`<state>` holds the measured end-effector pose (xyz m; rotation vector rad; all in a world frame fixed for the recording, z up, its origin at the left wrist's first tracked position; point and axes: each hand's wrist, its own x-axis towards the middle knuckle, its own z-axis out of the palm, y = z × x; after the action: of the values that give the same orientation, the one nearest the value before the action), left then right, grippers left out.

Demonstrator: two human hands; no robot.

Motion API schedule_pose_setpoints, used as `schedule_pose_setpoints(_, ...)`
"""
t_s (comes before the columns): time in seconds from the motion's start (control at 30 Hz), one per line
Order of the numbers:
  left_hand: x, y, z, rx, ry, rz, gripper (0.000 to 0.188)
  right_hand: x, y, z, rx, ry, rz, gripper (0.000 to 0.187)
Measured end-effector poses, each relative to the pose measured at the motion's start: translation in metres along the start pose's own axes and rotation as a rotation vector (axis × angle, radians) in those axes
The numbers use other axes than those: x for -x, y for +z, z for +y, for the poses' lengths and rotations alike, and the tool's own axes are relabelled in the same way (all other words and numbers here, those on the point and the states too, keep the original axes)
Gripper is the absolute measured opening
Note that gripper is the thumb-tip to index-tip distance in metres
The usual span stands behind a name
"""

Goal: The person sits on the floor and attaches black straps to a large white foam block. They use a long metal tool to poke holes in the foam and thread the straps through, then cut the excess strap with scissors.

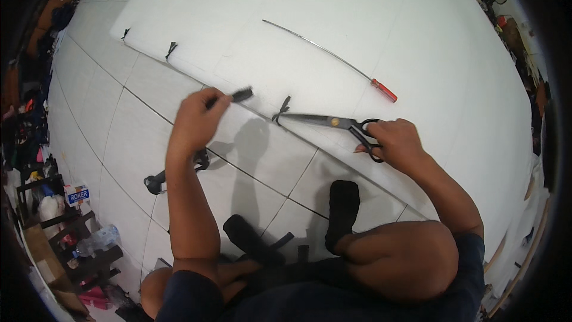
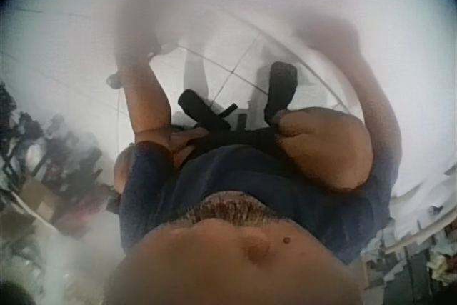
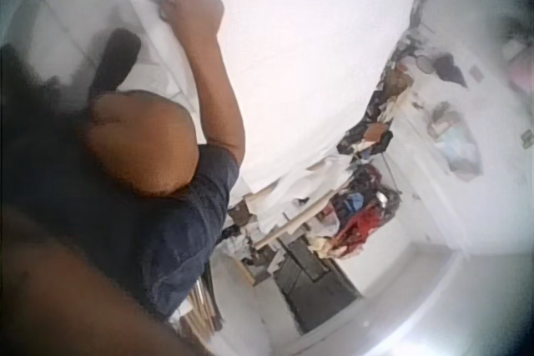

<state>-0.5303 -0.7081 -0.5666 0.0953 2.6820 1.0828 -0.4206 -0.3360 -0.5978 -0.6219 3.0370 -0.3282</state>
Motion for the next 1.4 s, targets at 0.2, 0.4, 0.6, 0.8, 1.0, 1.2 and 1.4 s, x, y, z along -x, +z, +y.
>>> schedule_pose_setpoints(0.2,-0.021,0.005,0.002,0.317,-0.053,0.199,0.030,0.010,-0.041,0.042,-0.039,0.481,-0.058,0.047)
schedule_pose_setpoints(0.4,-0.015,0.036,0.023,0.560,-0.144,0.198,0.031,-0.019,-0.027,0.139,0.065,0.733,0.100,0.048)
schedule_pose_setpoints(0.6,0.056,0.088,0.015,0.537,-0.198,-0.090,0.024,-0.044,-0.030,0.161,-0.119,0.614,-0.097,0.045)
schedule_pose_setpoints(0.8,0.131,0.170,0.047,0.699,-0.453,-0.457,0.036,-0.063,-0.033,0.079,-0.153,0.345,-0.108,0.051)
schedule_pose_setpoints(1.0,0.166,0.217,0.039,0.847,-0.564,-0.306,0.038,-0.069,0.047,0.083,-0.121,0.183,-0.010,0.035)
schedule_pose_setpoints(1.2,0.169,0.241,0.035,0.977,-0.286,-0.365,0.038,-0.064,0.071,0.093,-0.181,0.119,0.157,0.035)
schedule_pose_setpoints(1.4,0.158,0.234,0.058,1.005,-0.155,-0.299,0.033,-0.012,0.034,0.097,-0.649,0.288,0.335,0.025)
